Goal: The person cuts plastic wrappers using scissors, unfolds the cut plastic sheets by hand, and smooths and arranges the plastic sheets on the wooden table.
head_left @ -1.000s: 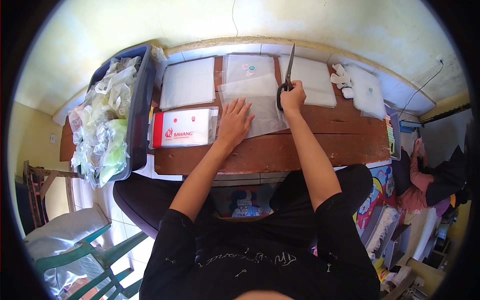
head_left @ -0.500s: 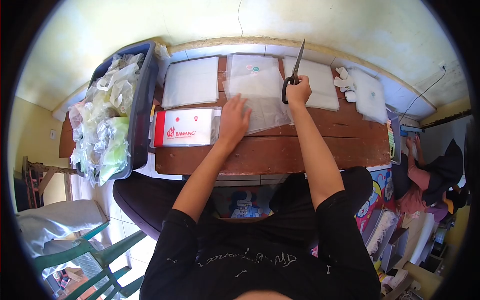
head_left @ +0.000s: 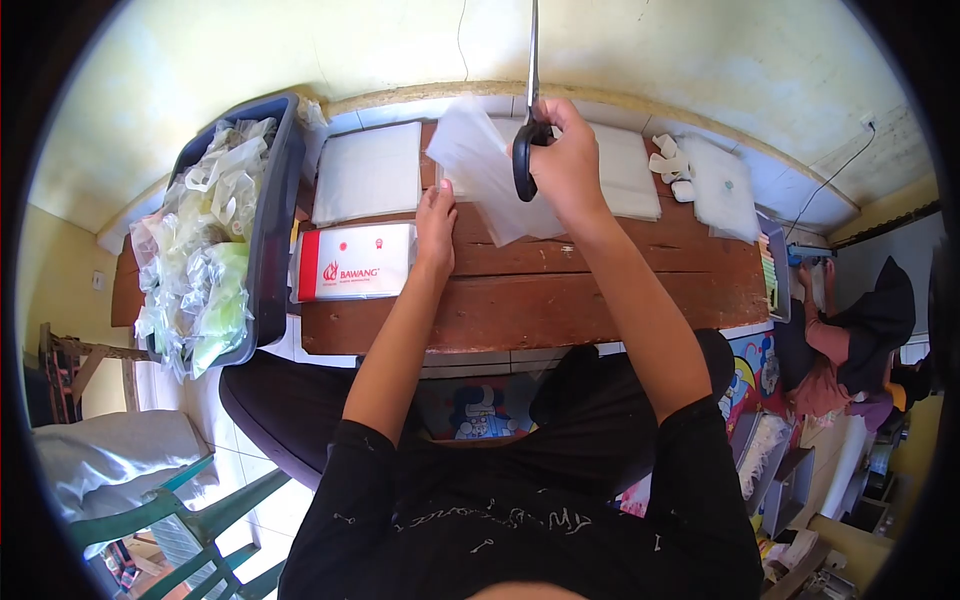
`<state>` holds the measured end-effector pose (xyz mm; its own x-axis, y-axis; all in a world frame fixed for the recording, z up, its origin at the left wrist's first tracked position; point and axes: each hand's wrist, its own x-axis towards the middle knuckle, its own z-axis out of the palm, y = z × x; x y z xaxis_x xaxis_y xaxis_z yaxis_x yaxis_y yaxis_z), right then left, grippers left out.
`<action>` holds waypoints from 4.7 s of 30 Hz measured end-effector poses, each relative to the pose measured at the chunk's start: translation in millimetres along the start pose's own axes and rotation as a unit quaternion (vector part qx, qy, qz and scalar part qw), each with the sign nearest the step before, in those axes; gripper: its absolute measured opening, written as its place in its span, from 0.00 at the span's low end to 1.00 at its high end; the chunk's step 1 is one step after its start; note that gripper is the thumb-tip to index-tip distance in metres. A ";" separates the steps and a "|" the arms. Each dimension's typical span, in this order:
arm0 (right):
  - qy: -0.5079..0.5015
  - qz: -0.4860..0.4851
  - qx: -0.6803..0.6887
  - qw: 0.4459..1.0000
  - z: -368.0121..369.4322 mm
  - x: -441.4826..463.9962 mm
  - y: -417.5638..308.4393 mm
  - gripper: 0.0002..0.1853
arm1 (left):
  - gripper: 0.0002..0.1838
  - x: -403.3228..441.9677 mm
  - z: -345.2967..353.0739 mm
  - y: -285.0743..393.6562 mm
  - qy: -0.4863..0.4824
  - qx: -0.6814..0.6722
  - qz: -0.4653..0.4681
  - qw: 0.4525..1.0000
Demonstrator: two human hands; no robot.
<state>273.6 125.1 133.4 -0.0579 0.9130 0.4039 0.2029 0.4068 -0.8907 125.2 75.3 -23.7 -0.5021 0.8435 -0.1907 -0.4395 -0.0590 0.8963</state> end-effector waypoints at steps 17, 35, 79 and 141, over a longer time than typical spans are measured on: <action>0.049 0.164 -0.026 0.985 -0.2 13.0 140.5 0.19 | 0.11 43.1 -48.3 40.8 -0.057 0.175 -0.084 0.979; -0.027 0.065 -0.253 0.965 -11.8 -25.7 156.7 0.17 | 0.14 77.9 -37.4 20.9 -0.005 0.480 0.064 0.875; -0.030 0.061 -0.294 0.953 -9.3 -35.4 148.7 0.15 | 0.34 69.2 -31.0 32.3 -0.025 0.578 0.022 0.815; -0.230 0.090 -0.415 0.876 -144.0 -167.6 76.9 0.17 | 0.36 8.7 5.2 -31.2 -0.167 0.743 0.261 0.594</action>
<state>439.7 -1.0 27.3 -0.2998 0.9537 -0.0241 0.8790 0.2663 -0.3956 138.5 87.3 -51.2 0.0033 0.9906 0.1369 0.9771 -0.0323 0.2101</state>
